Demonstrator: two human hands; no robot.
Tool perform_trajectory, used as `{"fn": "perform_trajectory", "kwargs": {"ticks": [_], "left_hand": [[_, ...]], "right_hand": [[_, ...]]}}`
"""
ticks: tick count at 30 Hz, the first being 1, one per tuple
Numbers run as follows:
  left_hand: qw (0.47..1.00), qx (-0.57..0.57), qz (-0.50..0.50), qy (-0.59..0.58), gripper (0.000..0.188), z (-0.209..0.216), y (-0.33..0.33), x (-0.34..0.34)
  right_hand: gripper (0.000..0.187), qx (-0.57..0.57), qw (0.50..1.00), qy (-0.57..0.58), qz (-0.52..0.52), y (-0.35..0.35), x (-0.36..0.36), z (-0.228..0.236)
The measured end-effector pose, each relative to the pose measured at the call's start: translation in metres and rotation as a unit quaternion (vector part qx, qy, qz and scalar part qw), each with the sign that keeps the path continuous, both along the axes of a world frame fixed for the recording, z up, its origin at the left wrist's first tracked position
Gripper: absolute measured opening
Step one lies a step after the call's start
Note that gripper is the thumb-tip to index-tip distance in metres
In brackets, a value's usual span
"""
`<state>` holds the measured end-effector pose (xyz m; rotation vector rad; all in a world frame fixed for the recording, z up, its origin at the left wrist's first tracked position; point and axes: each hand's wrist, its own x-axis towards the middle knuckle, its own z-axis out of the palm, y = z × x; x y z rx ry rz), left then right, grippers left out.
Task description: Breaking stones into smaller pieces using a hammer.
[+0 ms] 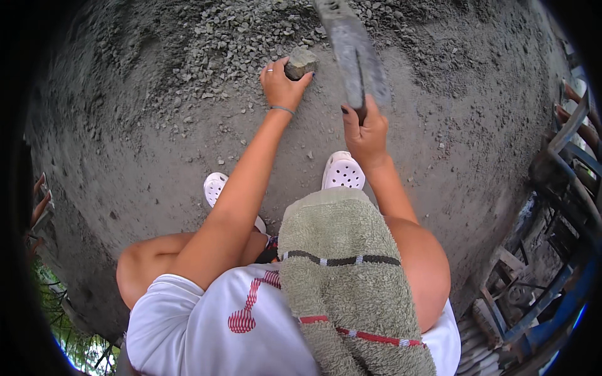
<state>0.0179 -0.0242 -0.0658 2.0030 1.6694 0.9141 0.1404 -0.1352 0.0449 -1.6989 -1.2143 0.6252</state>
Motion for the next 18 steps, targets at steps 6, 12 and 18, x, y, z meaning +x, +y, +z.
{"fn": "perform_trajectory", "kwargs": {"ticks": [6, 12, 18], "left_hand": [[1.0, 0.009, 0.0, -0.013, 0.052, -0.005, -0.005, 0.008], [1.0, 0.014, -0.006, -0.011, 0.053, -0.004, -0.001, -0.001], [1.0, -0.014, -0.009, -0.002, 0.054, -0.001, -0.002, 0.003]], "right_hand": [[0.034, -0.32, 0.944, 0.079, -0.019, -0.003, 0.02, -0.036], [0.031, -0.11, 0.967, 0.23, 0.016, 0.017, 0.013, 0.057], [0.03, -0.097, 0.995, 0.008, 0.005, -0.001, 0.0, -0.02]]}}
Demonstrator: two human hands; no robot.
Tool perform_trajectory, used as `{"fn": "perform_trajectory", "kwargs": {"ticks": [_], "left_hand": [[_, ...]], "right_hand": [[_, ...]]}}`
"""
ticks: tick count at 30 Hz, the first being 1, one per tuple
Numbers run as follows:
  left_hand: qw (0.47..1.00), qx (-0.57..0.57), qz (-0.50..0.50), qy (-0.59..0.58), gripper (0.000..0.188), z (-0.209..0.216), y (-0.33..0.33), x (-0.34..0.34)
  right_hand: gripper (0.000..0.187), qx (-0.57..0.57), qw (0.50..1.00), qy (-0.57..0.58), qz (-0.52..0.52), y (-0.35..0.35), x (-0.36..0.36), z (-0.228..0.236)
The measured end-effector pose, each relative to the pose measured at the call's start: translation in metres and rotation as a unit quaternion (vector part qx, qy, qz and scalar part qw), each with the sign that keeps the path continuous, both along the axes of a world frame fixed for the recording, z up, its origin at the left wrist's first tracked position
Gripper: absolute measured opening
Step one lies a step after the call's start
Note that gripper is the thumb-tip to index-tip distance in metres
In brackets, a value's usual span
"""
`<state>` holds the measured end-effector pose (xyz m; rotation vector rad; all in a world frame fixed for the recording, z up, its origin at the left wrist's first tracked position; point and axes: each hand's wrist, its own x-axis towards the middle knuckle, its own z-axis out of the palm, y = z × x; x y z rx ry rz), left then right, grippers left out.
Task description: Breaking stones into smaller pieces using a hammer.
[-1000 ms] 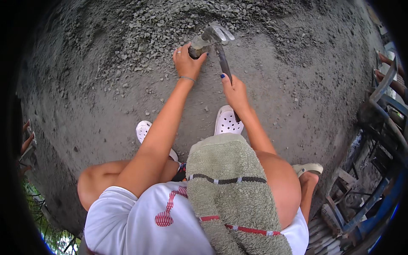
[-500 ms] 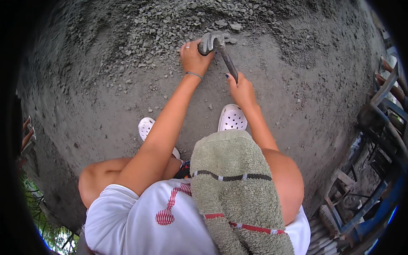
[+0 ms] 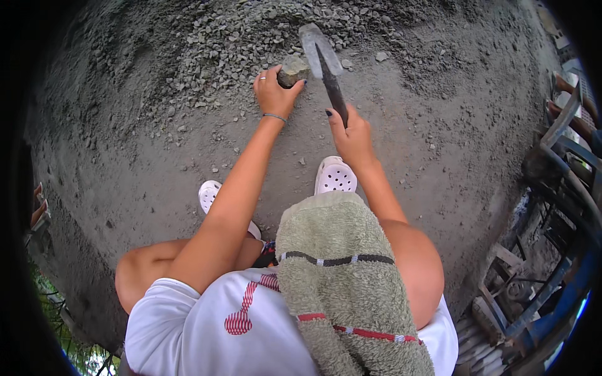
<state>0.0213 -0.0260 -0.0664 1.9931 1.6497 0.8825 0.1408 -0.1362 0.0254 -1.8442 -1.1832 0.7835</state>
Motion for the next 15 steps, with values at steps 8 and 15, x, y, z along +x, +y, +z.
{"fn": "perform_trajectory", "kwargs": {"ticks": [8, 15], "left_hand": [[0.999, 0.036, -0.011, -0.012, 0.053, -0.002, 0.007, -0.008], [0.99, 0.032, -0.137, 0.009, 0.052, -0.004, 0.02, -0.037]], "right_hand": [[0.033, -0.131, 0.965, 0.225, 0.004, 0.012, 0.017, 0.032], [0.035, 0.161, 0.952, 0.224, 0.13, 0.017, 0.01, 0.082]]}}
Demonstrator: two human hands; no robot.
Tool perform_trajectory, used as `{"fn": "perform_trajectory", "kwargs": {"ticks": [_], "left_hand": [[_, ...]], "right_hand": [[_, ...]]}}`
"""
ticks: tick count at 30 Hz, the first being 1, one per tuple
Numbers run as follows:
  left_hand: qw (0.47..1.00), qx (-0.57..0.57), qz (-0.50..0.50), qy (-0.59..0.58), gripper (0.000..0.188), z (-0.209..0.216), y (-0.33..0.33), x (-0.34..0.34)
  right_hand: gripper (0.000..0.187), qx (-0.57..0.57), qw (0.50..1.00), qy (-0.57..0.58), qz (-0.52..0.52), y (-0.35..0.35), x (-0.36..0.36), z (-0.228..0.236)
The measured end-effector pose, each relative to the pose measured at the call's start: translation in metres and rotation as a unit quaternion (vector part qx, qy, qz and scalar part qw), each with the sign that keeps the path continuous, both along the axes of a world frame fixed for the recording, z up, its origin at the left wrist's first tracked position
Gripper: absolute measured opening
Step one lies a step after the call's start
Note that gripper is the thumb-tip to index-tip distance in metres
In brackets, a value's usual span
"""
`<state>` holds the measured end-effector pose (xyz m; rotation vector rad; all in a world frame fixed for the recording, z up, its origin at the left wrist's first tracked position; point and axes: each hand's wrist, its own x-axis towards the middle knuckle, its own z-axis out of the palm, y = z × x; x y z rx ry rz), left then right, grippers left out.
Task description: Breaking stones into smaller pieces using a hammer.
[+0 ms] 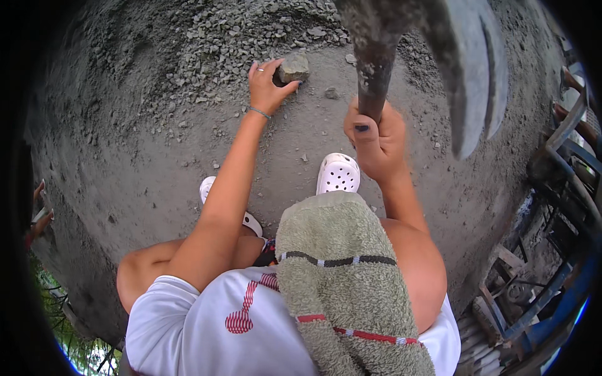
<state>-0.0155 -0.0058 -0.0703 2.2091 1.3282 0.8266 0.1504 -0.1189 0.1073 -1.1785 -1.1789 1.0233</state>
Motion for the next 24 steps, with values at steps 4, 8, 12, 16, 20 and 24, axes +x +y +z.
{"fn": "perform_trajectory", "kwargs": {"ticks": [4, 8, 12, 16, 20, 24], "left_hand": [[1.0, 0.007, -0.006, -0.015, 0.053, -0.004, -0.002, 0.016], [1.0, -0.029, 0.002, 0.004, 0.054, -0.006, 0.004, 0.01], [1.0, -0.013, 0.006, -0.001, 0.052, -0.006, -0.001, 0.001], [1.0, -0.01, 0.01, 0.0, 0.053, -0.005, -0.002, 0.004], [1.0, -0.023, 0.006, -0.016, 0.054, -0.004, -0.005, 0.019], [1.0, -0.005, 0.011, -0.019, 0.052, -0.005, 0.006, 0.017]], "right_hand": [[0.034, -0.103, 0.978, -0.161, -0.077, -0.017, -0.004, -0.082], [0.034, -0.265, 0.938, -0.221, 0.013, -0.002, -0.008, -0.078], [0.035, -0.148, 0.971, -0.186, 0.023, 0.011, -0.022, -0.017], [0.038, 0.03, 0.993, -0.113, -0.016, 0.006, -0.02, -0.03], [0.038, -0.252, 0.912, -0.321, -0.041, -0.02, 0.0, -0.11], [0.039, -0.324, 0.92, -0.222, -0.008, -0.017, 0.001, -0.094]]}}
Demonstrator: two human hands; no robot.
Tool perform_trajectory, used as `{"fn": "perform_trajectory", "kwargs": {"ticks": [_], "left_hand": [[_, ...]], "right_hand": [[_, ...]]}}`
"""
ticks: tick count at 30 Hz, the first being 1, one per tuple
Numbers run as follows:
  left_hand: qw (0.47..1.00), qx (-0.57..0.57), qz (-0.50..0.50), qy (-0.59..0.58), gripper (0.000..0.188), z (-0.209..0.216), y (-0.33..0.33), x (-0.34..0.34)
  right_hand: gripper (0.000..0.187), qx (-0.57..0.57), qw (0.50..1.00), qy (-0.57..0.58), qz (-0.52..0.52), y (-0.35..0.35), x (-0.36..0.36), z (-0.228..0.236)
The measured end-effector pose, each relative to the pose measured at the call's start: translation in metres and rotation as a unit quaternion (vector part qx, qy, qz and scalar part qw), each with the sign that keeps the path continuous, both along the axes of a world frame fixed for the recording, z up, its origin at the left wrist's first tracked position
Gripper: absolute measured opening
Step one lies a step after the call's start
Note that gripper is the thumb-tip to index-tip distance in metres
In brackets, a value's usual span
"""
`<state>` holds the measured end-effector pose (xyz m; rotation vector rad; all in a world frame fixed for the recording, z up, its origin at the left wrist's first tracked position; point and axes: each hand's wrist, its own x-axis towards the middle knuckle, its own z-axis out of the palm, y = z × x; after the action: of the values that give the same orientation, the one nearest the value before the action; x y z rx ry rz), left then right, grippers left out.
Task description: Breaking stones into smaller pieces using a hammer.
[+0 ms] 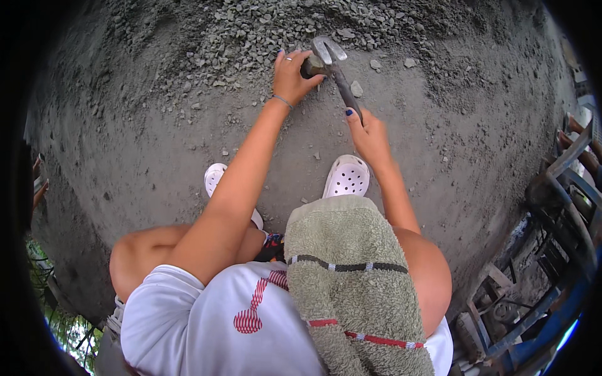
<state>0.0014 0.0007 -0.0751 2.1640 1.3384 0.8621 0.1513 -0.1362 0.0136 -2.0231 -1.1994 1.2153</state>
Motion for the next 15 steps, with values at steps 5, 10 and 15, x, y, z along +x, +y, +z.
{"fn": "perform_trajectory", "kwargs": {"ticks": [5, 10, 15], "left_hand": [[1.0, 0.013, 0.02, 0.0, 0.051, -0.003, -0.007, -0.016], [1.0, 0.005, 0.002, -0.008, 0.052, 0.002, -0.009, 0.006], [1.0, 0.0, -0.022, 0.014, 0.052, 0.004, -0.004, 0.008]], "right_hand": [[0.034, 0.121, 0.986, 0.111, -0.024, 0.016, -0.02, 0.075], [0.037, 0.296, 0.955, 0.034, 0.013, 0.001, 0.004, 0.014], [0.039, 0.077, 0.995, -0.043, -0.052, 0.006, -0.001, -0.031]]}}
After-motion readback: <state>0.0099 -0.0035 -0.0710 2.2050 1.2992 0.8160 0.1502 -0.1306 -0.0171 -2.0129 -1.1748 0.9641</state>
